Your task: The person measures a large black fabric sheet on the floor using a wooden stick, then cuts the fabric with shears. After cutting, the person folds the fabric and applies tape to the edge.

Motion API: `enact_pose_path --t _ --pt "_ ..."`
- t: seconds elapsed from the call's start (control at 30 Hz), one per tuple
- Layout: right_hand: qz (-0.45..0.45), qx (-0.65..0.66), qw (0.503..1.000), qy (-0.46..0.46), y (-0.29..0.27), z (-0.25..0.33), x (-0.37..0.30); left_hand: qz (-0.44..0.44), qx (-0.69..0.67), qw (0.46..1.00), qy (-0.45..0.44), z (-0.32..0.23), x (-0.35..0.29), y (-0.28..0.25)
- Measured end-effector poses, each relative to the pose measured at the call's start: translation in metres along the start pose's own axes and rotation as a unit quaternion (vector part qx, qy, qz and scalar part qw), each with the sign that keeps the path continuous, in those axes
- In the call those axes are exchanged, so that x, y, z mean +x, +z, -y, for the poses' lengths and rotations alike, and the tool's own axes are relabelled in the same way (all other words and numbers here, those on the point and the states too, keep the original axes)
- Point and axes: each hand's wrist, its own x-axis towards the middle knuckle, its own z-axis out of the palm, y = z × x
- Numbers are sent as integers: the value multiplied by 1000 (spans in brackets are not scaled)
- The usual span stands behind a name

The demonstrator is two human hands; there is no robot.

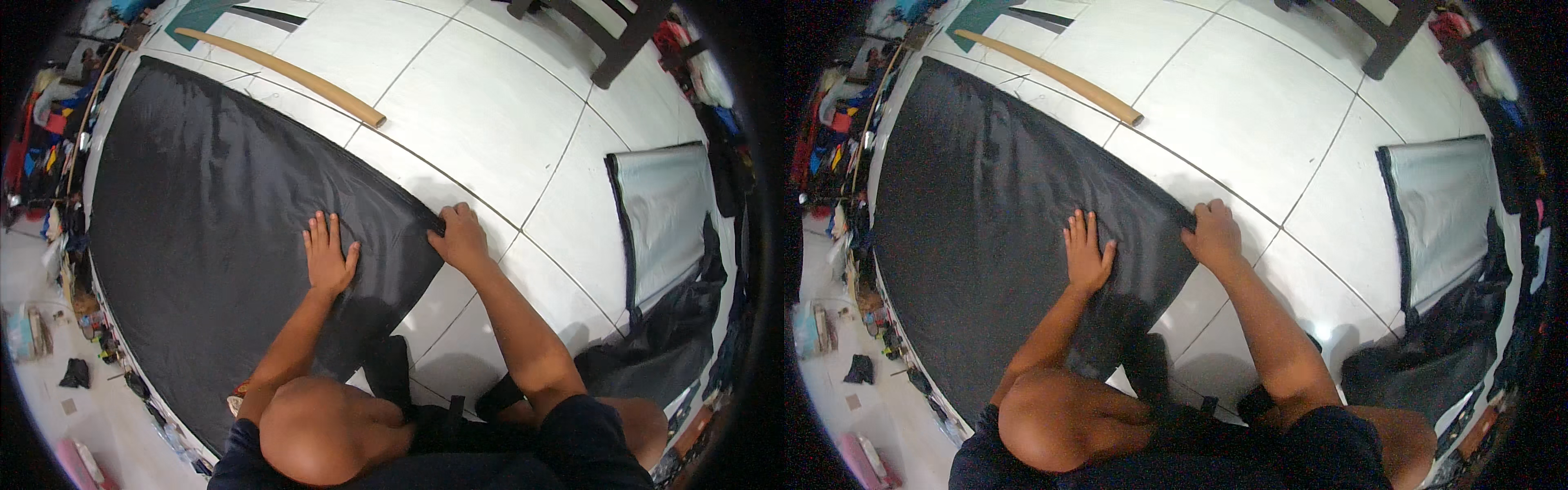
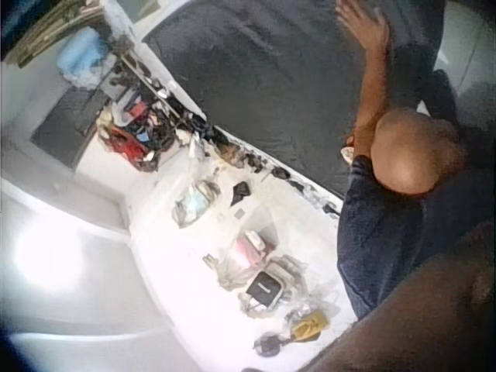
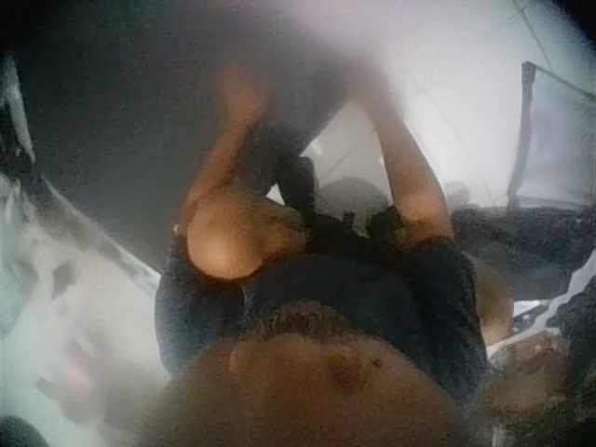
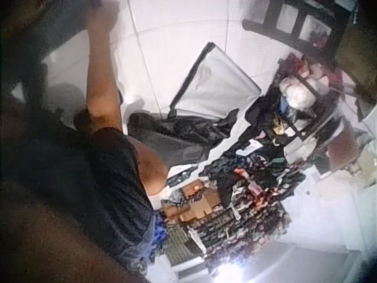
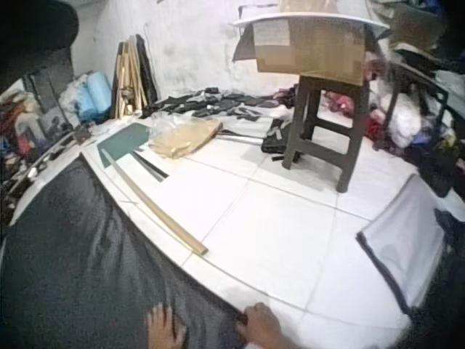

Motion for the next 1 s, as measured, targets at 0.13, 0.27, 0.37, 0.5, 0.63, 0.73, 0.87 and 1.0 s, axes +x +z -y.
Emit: enact_pose_path --t 0.13,0.27,0.37,0.5,0.63,0.73,0.87,1.0 --pt "-33 80 996 14 1 1 3 -21 -26 999 20 -4 4 7" --pt "58 203 965 153 0 6 3 -11 -31 999 17 -5 4 3" --pt "97 245 952 154 5 -5 4 -2 -51 999 12 -3 9 -8" --pt "81 285 949 103 4 14 -6 -36 -53 998 -4 -6 11 -17" --pt "9 212 977 24 10 27 -35 -21 -289 957 8 -52 9 -27" --pt "-13 144 984 -103 20 45 -58 218 -701 599 -320 -85 11 -45" --pt "-51 185 955 -228 22 71 -71 171 -707 594 -343 -59 4 -30" --pt "2 339 940 -30 41 45 -63 205 -718 576 -333 -49 6 -33"
